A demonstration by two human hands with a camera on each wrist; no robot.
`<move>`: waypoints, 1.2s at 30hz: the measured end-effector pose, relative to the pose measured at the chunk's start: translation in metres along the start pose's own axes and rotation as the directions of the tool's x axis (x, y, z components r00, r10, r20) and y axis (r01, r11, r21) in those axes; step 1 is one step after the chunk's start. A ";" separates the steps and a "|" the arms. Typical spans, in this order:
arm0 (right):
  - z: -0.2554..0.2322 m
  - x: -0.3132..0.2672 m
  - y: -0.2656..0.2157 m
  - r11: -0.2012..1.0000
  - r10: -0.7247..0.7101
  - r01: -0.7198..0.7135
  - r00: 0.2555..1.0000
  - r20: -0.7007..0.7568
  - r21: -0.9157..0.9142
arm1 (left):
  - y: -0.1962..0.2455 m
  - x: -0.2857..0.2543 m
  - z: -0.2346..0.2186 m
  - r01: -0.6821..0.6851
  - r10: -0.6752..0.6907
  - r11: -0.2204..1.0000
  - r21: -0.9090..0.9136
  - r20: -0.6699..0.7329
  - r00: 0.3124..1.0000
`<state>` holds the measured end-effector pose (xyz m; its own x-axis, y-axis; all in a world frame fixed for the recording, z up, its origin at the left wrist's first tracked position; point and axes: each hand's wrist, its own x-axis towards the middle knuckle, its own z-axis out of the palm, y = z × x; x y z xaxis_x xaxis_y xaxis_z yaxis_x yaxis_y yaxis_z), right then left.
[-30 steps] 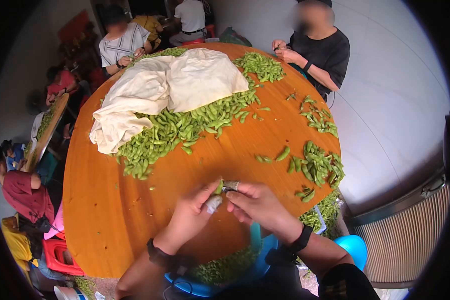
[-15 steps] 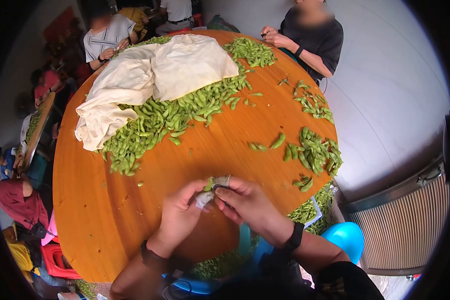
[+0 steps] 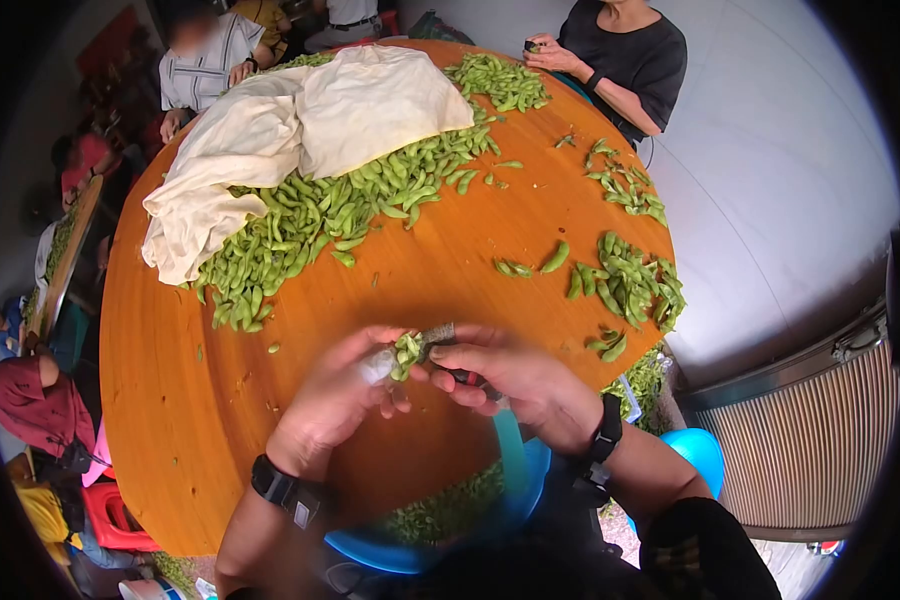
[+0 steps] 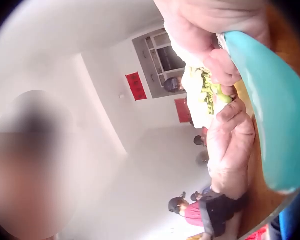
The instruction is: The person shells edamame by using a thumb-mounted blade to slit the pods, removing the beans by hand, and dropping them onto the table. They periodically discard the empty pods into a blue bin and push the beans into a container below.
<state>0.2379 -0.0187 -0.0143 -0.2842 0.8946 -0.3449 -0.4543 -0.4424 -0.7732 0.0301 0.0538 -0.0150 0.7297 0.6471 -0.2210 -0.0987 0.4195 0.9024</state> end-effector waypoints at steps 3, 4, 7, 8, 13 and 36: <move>0.013 -0.003 -0.004 0.987 -0.058 0.042 0.993 -0.099 -0.157 | 0.000 0.000 0.011 -0.055 0.060 0.993 0.104 -0.047 0.997; 0.016 -0.004 -0.004 0.971 -0.102 0.064 0.983 -0.152 -0.232 | -0.001 0.000 0.016 -0.113 0.135 0.964 0.241 -0.078 0.988; 0.022 -0.006 0.006 0.935 -0.212 0.156 0.966 -0.147 -0.317 | -0.007 -0.001 0.018 -0.144 0.200 0.927 0.346 -0.131 0.971; 0.026 -0.009 0.005 0.940 -0.198 0.136 0.965 -0.175 -0.312 | -0.006 -0.001 0.022 -0.141 0.201 0.928 0.346 -0.145 0.969; 0.031 -0.008 0.013 0.921 -0.268 0.197 0.946 -0.182 -0.336 | -0.013 -0.002 0.017 -0.224 0.312 0.829 0.513 -0.092 0.946; 0.038 -0.013 0.015 0.931 -0.316 0.251 0.918 -0.240 -0.265 | 0.002 -0.010 0.022 0.066 0.032 0.932 0.357 -0.262 0.964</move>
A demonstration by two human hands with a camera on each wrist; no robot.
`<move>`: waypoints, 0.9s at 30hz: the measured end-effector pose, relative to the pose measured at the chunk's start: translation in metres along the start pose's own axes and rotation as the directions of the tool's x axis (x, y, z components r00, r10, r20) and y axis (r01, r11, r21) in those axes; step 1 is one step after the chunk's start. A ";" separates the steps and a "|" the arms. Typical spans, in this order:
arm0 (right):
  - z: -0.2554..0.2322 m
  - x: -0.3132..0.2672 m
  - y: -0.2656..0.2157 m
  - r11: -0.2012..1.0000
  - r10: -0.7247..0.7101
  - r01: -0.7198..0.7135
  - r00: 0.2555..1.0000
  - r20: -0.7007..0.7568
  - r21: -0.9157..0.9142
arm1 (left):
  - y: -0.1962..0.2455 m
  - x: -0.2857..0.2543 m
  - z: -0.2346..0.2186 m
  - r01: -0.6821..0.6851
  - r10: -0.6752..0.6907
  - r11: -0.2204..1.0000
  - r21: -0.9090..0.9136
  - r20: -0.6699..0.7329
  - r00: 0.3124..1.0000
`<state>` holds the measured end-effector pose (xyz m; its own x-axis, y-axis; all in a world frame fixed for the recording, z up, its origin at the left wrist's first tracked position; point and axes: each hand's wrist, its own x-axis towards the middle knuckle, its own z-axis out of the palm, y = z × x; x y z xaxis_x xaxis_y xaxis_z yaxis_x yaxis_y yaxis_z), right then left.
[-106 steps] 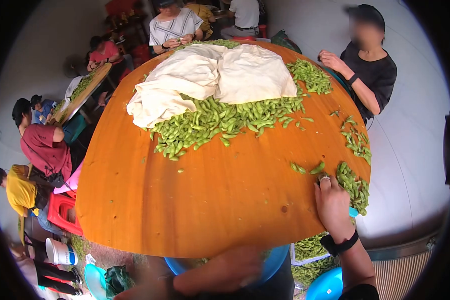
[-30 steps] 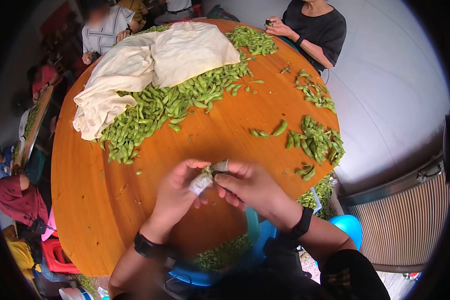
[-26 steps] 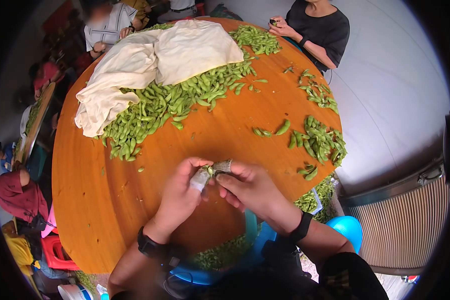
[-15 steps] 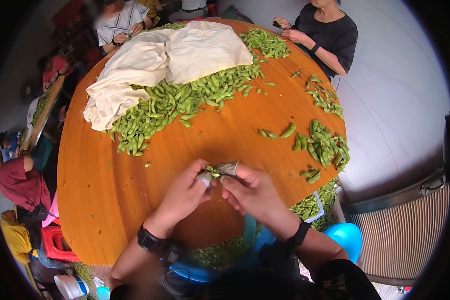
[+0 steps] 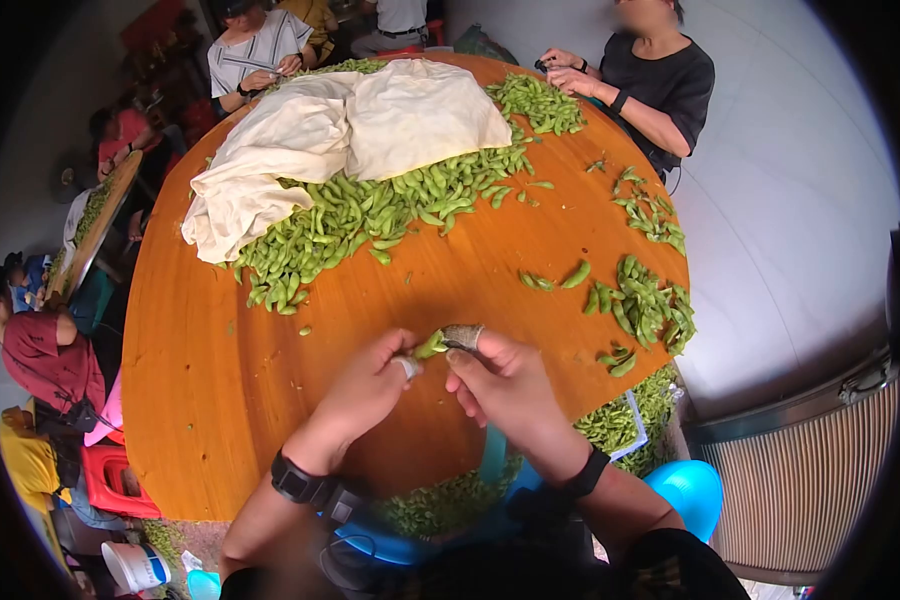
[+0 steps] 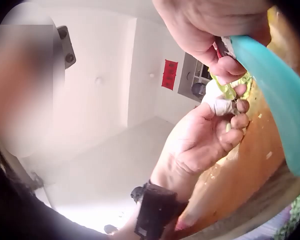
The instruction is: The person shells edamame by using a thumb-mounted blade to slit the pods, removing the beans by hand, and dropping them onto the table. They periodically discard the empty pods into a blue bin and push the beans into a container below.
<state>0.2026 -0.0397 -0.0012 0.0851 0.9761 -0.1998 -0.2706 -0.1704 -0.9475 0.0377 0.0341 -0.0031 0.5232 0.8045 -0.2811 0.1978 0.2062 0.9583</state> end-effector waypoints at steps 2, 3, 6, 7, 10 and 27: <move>0.003 -0.004 0.001 0.988 -0.115 0.112 0.993 -0.026 -0.109 | -0.012 -0.001 -0.005 -0.206 0.222 0.880 0.429 0.012 0.975; 0.003 -0.006 0.000 0.988 -0.111 0.109 0.994 -0.018 -0.110 | -0.011 -0.004 -0.005 -0.201 0.220 0.881 0.428 0.004 0.975; 0.002 -0.008 -0.001 0.995 0.090 -0.082 0.986 0.137 -0.060 | -0.003 -0.015 -0.006 -0.243 0.239 0.865 0.439 0.066 0.969; 0.000 -0.008 -0.002 0.995 0.094 -0.086 0.985 0.143 -0.059 | -0.002 -0.019 -0.007 -0.209 0.202 0.841 0.499 0.068 0.977; -0.003 -0.006 0.003 0.985 0.173 -0.173 0.973 0.153 -0.017 | -0.001 -0.032 -0.009 -0.165 0.153 0.818 0.550 0.069 0.986; 0.010 -0.026 0.018 0.991 0.119 -0.105 0.973 0.196 -0.081 | -0.023 -0.060 0.008 -0.244 0.288 0.869 0.431 -0.037 0.957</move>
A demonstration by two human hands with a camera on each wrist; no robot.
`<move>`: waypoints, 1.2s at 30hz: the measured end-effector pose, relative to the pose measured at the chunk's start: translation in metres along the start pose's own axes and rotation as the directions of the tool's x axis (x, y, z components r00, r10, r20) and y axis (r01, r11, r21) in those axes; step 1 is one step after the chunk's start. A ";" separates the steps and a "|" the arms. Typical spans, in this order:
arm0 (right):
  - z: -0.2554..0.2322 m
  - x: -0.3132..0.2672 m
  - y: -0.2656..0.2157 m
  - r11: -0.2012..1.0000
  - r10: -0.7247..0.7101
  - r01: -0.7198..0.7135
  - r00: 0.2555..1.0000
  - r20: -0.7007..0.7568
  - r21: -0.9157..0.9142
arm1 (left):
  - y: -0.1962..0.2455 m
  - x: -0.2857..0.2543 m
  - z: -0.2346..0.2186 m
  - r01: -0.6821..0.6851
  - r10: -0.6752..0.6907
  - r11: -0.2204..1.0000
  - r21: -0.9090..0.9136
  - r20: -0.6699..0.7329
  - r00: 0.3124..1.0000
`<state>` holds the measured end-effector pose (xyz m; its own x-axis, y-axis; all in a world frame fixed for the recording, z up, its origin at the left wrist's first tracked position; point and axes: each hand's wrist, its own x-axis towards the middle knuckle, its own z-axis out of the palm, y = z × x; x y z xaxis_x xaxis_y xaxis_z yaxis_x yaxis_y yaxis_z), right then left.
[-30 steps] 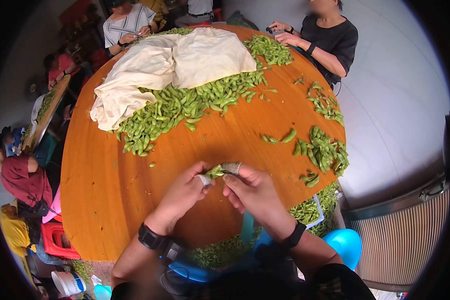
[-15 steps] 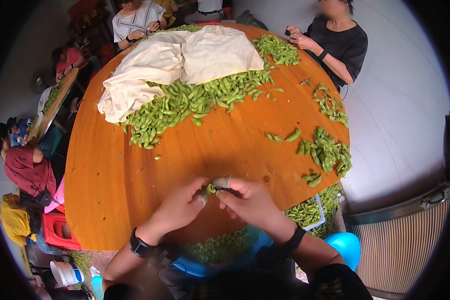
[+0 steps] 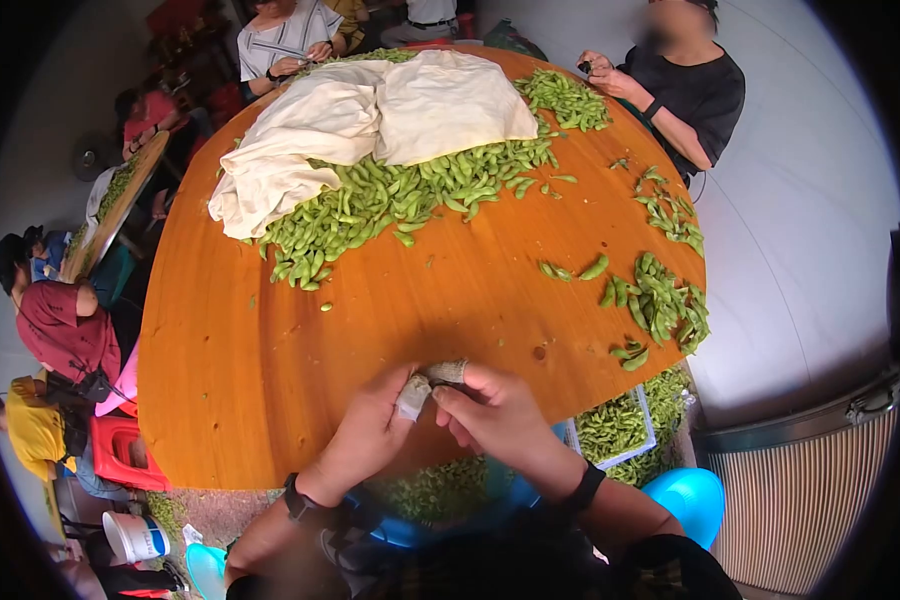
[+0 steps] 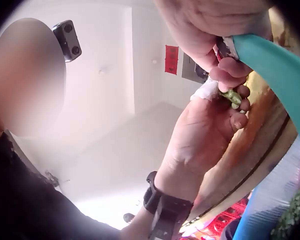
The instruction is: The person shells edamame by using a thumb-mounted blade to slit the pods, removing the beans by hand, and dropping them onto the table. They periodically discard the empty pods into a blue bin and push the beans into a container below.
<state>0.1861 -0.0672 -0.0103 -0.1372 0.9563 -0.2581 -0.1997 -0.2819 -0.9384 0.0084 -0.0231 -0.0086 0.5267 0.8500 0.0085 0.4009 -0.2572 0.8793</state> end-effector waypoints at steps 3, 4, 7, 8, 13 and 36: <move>-0.002 0.001 0.001 0.996 0.013 -0.013 1.000 0.000 0.092 | -0.001 0.001 -0.002 -0.046 0.045 0.999 0.026 0.028 0.999; -0.002 0.001 0.002 0.989 0.006 -0.007 1.000 0.009 0.147 | -0.002 0.001 -0.002 -0.078 0.078 0.996 0.050 0.010 0.997; -0.002 0.001 0.002 0.989 0.009 -0.008 1.000 -0.005 0.148 | -0.005 0.003 0.002 -0.130 0.132 0.989 0.068 -0.031 0.991; -0.003 0.001 0.000 0.989 0.007 -0.007 1.000 -0.001 0.147 | -0.006 0.003 0.004 -0.150 0.153 0.987 0.062 -0.056 0.987; -0.042 0.006 -0.017 0.954 -0.130 0.199 0.949 -0.287 0.225 | -0.002 -0.002 0.008 -0.048 0.048 0.999 -0.018 0.002 0.999; -0.126 0.011 -0.021 0.966 -0.205 0.254 0.869 -0.451 0.051 | -0.029 0.046 -0.069 0.100 -0.014 0.955 0.278 -0.295 0.955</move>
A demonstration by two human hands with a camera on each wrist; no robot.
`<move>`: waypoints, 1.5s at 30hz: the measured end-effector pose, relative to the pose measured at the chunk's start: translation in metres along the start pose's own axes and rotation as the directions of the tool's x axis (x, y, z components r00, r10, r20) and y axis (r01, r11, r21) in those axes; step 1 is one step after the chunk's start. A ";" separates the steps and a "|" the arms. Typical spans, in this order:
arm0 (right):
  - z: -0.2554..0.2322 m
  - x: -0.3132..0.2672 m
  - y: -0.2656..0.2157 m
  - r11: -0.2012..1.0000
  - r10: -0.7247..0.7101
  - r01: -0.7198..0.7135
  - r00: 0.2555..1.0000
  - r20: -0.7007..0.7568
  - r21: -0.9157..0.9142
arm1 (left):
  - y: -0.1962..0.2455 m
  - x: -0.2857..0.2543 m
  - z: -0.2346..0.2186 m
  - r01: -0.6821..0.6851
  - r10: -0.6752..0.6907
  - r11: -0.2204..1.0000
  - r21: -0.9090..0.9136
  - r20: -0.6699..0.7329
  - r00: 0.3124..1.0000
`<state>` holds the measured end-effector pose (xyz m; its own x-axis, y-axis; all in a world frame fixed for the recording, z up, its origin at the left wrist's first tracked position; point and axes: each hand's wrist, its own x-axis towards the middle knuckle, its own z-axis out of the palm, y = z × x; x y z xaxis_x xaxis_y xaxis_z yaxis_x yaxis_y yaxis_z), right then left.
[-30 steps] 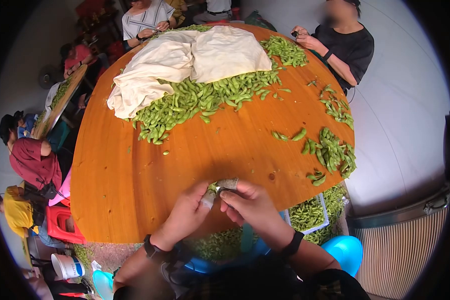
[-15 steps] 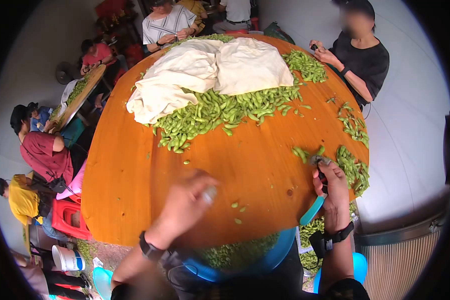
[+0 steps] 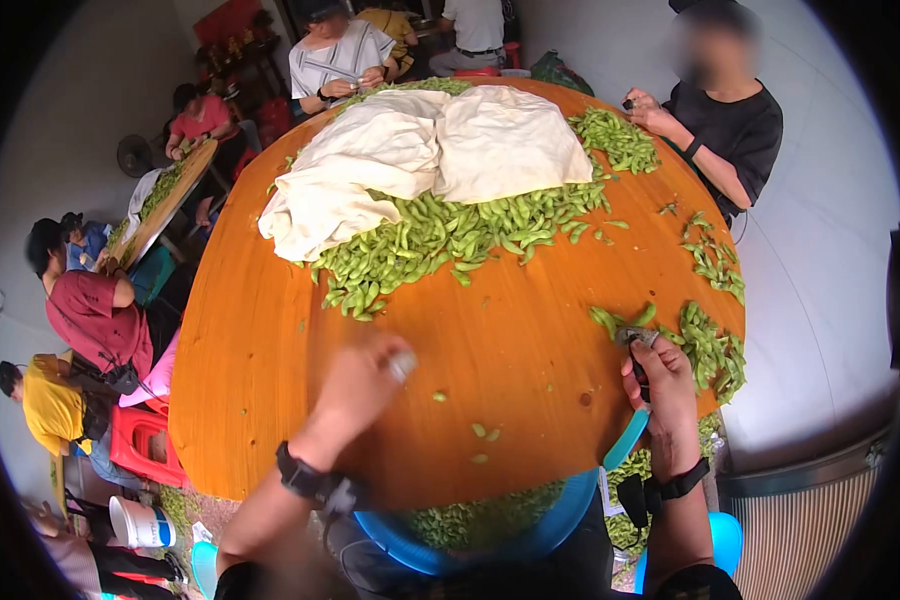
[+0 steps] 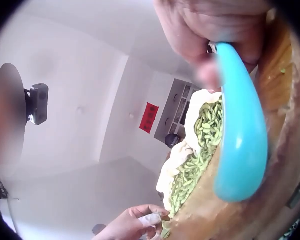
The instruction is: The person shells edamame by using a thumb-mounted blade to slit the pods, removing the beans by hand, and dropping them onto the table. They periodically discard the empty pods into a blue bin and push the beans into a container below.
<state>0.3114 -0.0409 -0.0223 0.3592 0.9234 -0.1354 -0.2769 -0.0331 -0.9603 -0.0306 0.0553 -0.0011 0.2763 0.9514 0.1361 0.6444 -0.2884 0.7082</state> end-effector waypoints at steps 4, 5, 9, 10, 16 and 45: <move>-0.001 -0.001 0.000 1.000 -0.008 0.008 1.000 0.003 0.011 | -0.045 0.054 -0.017 -0.060 0.163 0.951 0.302 -0.330 0.930; -0.001 -0.001 0.002 1.000 -0.012 0.012 1.000 0.002 0.012 | -0.050 0.057 -0.016 -0.063 0.167 0.951 0.302 -0.331 0.929; -0.002 -0.001 0.001 1.000 -0.003 0.003 1.000 0.011 -0.002 | -0.054 0.061 -0.011 -0.008 0.094 0.958 0.286 -0.287 0.953; -0.001 -0.002 -0.001 0.999 0.014 -0.012 0.999 0.035 -0.037 | -0.055 0.058 -0.008 -0.047 0.138 0.952 0.302 -0.289 0.947; 0.043 -0.029 -0.028 0.968 0.088 -0.021 0.960 0.264 -0.248 | 0.006 0.020 0.010 -0.160 0.166 0.986 0.049 -0.157 0.974; 0.096 -0.033 0.019 0.988 0.115 -0.071 0.935 0.335 -0.139 | 0.042 -0.014 0.068 0.008 0.172 0.781 -0.625 0.226 0.959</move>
<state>0.2083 -0.0356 -0.0128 0.0053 0.9879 -0.1549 -0.1756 -0.1516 -0.9727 0.0413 0.0230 -0.0208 0.5371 0.8381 0.0955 0.0595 -0.1505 0.9868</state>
